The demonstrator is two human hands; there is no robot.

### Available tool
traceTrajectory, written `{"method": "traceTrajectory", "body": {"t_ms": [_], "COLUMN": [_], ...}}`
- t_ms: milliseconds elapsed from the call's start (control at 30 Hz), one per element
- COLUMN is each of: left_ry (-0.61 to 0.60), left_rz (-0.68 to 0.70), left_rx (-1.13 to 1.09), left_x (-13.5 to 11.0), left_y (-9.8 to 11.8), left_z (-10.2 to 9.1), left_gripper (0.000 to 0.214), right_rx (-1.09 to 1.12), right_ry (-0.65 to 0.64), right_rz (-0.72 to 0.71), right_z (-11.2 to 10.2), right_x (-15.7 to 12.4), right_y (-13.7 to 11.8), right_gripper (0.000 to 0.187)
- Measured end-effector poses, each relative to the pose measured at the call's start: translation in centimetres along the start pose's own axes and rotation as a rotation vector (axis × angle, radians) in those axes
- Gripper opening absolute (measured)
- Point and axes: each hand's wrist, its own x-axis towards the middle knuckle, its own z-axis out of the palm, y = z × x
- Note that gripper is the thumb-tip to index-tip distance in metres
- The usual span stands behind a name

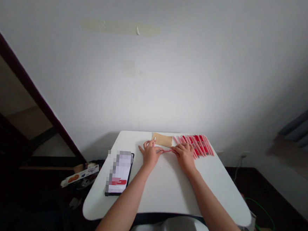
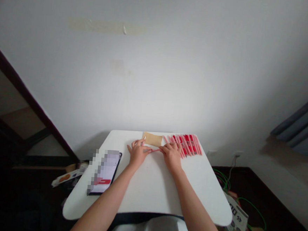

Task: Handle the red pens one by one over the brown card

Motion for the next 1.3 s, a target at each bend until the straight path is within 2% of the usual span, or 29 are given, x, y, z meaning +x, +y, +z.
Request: {"method": "traceTrajectory", "body": {"t_ms": [167, 467, 667, 967, 1067, 1300], "left_ry": [0.003, 0.091, 0.095, 0.12, 0.12, 0.035], "left_rz": [-0.014, -0.025, -0.051, -0.051, -0.044, 0.016], "left_rx": [-0.005, 0.017, 0.021, 0.013, 0.002, -0.032], "left_x": [0.0, -0.1, -0.1, -0.1, -0.1, -0.3], "left_y": [-0.2, -0.4, -0.2, -0.4, -0.5, 0.0], "left_z": [0.0, 0.3, 0.4, 0.5, 0.5, 0.0], "left_gripper": [0.007, 0.007, 0.017, 0.014, 0.007, 0.012], "right_rx": [0.027, 0.032, 0.036, 0.061, 0.086, 0.092], "right_ry": [0.03, 0.095, 0.103, 0.11, 0.099, 0.085], "right_rz": [0.056, 0.152, 0.142, 0.133, 0.111, 0.05], "right_z": [0.1, 0.6, 0.8, 1.0, 0.9, 0.4], "right_x": [-0.1, -0.2, -0.2, -0.3, -0.3, -0.2], "right_y": [0.3, 1.0, 1.1, 1.3, 1.2, 0.7], "right_gripper": [0.024, 0.029, 0.031, 0.03, 0.027, 0.021]}}
